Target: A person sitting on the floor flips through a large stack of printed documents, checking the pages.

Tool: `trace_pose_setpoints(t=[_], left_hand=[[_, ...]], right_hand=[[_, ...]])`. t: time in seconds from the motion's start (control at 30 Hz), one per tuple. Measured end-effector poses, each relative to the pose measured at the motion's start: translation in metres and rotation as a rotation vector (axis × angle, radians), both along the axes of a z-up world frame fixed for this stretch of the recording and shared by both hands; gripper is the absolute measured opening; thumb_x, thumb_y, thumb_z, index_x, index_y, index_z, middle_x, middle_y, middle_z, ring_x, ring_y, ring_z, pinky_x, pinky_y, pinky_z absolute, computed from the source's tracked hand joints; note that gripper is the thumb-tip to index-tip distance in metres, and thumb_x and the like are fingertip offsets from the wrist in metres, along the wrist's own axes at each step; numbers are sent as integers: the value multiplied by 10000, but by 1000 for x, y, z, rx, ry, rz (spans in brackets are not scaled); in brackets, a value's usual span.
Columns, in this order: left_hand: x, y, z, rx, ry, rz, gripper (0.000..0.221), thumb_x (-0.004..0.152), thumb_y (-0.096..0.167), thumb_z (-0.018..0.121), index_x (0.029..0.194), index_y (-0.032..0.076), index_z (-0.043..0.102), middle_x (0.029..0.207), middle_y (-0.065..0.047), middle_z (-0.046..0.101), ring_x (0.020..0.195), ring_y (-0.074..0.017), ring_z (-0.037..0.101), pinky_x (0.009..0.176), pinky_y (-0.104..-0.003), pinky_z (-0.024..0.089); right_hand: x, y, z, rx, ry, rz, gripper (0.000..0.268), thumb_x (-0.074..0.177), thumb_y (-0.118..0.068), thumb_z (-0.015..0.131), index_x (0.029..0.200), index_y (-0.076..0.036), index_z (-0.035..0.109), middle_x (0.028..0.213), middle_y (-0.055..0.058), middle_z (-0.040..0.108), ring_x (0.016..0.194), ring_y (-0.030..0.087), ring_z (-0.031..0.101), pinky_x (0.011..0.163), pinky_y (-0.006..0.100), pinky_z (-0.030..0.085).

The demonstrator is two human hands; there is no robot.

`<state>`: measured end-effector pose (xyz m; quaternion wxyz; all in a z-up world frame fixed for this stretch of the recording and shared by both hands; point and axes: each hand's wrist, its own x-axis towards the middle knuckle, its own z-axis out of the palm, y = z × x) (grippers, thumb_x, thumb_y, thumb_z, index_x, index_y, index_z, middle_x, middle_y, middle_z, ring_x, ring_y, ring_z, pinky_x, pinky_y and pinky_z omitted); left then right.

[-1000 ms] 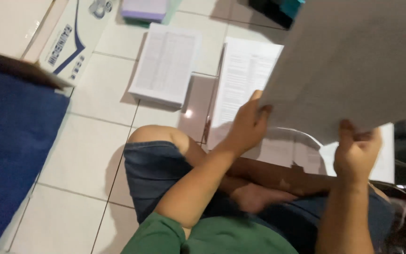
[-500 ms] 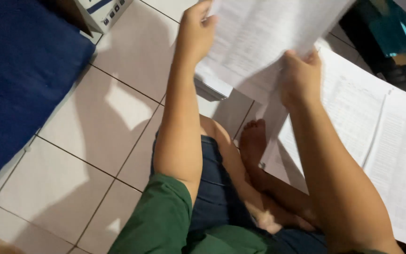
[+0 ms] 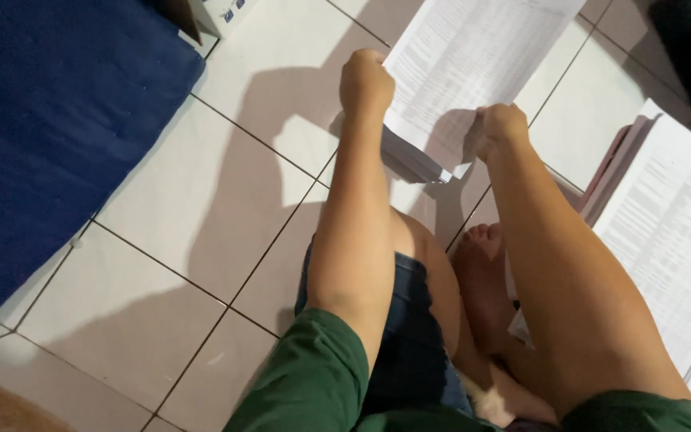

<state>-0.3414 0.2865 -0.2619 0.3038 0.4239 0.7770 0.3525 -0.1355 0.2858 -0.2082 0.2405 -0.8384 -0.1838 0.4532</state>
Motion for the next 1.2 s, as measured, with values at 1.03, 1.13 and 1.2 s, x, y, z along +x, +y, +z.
trace_pose_setpoints(t=[1.03,1.13,1.2], left_hand=[[9,-1,-19,-134,-136,81,356,599,-111,316,684,189,144,689,40,167,702,-133,177,568,-400,106],[8,-2,-10,-175,-161,102,260,678,-88,377,838,114,409,860,-27,457,781,-208,450,611,-384,345],[7,0,-12,-219,-191,119,345,764,-59,437,990,49,674,1032,-84,749,866,-273,727,656,-362,583]], right_hand=[[16,2,-13,-152,-2,40,228,870,-35,505,720,-166,394,649,-25,184,585,130,87,467,320,107],[11,-2,-1,-151,-2,37,207,866,-48,480,736,-174,382,662,-28,223,588,126,96,461,310,114],[10,-2,-1,-154,-5,37,201,865,-47,438,755,-184,340,677,-29,237,582,116,93,455,297,117]])
